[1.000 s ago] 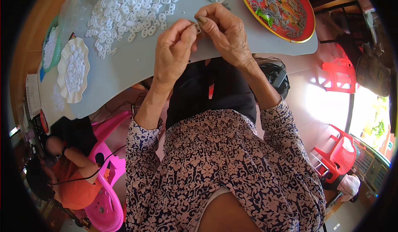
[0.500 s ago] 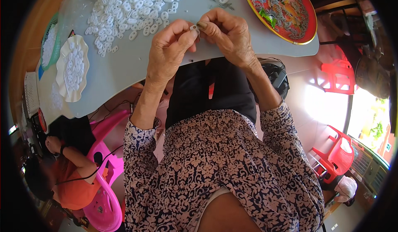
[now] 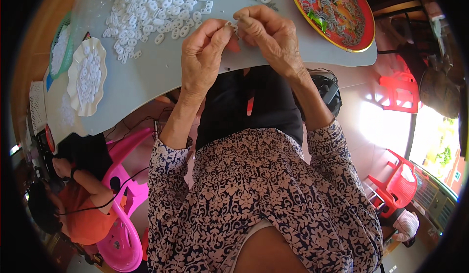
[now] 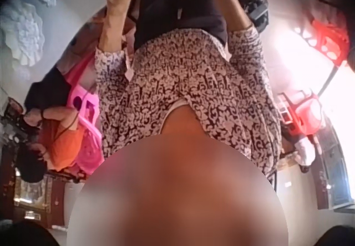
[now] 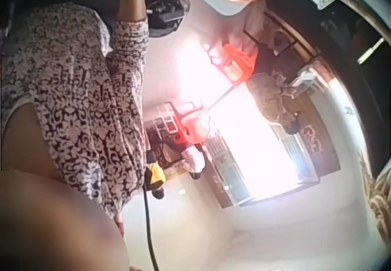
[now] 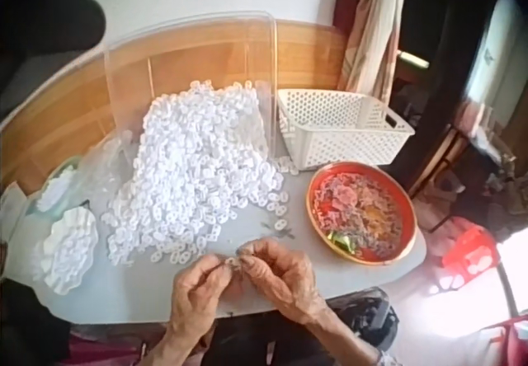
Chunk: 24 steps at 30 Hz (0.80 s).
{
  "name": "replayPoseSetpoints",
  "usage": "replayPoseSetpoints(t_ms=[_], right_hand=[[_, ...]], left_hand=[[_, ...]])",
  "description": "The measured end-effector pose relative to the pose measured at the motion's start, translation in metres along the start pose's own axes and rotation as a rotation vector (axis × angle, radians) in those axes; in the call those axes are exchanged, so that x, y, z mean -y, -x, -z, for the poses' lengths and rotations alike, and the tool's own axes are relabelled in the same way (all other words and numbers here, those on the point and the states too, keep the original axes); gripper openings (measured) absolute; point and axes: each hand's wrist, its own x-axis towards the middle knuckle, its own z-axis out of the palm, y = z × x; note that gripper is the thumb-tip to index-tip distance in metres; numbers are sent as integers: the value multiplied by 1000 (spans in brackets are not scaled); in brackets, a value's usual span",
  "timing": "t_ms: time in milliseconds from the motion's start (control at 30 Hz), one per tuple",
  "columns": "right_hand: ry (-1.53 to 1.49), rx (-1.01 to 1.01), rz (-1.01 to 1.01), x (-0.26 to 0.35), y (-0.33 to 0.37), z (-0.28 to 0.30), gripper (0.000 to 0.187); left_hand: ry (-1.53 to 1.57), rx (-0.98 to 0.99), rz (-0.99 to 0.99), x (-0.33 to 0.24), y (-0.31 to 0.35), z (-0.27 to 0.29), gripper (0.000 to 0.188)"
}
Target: Assembling small white plastic components by hand to create links.
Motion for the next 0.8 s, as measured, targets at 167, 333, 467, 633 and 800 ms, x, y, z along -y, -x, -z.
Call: replayPoseSetpoints(t_ms=[167, 333, 467, 633, 800], right_hand=[[-25, 37, 22, -7, 3, -4, 13], [-9, 25, -1, -6, 3, 2, 10], [-128, 20, -22, 1, 4, 3, 5], [-176, 0, -74, -1, 5, 2, 5], [-134, -5, -76, -2, 6, 4, 5]], left_hand=[[-114, 23, 46, -8, 4, 4, 18], [-506, -61, -111, -25, -6, 20, 14], [-884, -140, -390, -22, -40, 68, 11], [-1209, 105, -598, -21, -60, 84, 17], [-1249, 176, -581, -27, -60, 85, 20]])
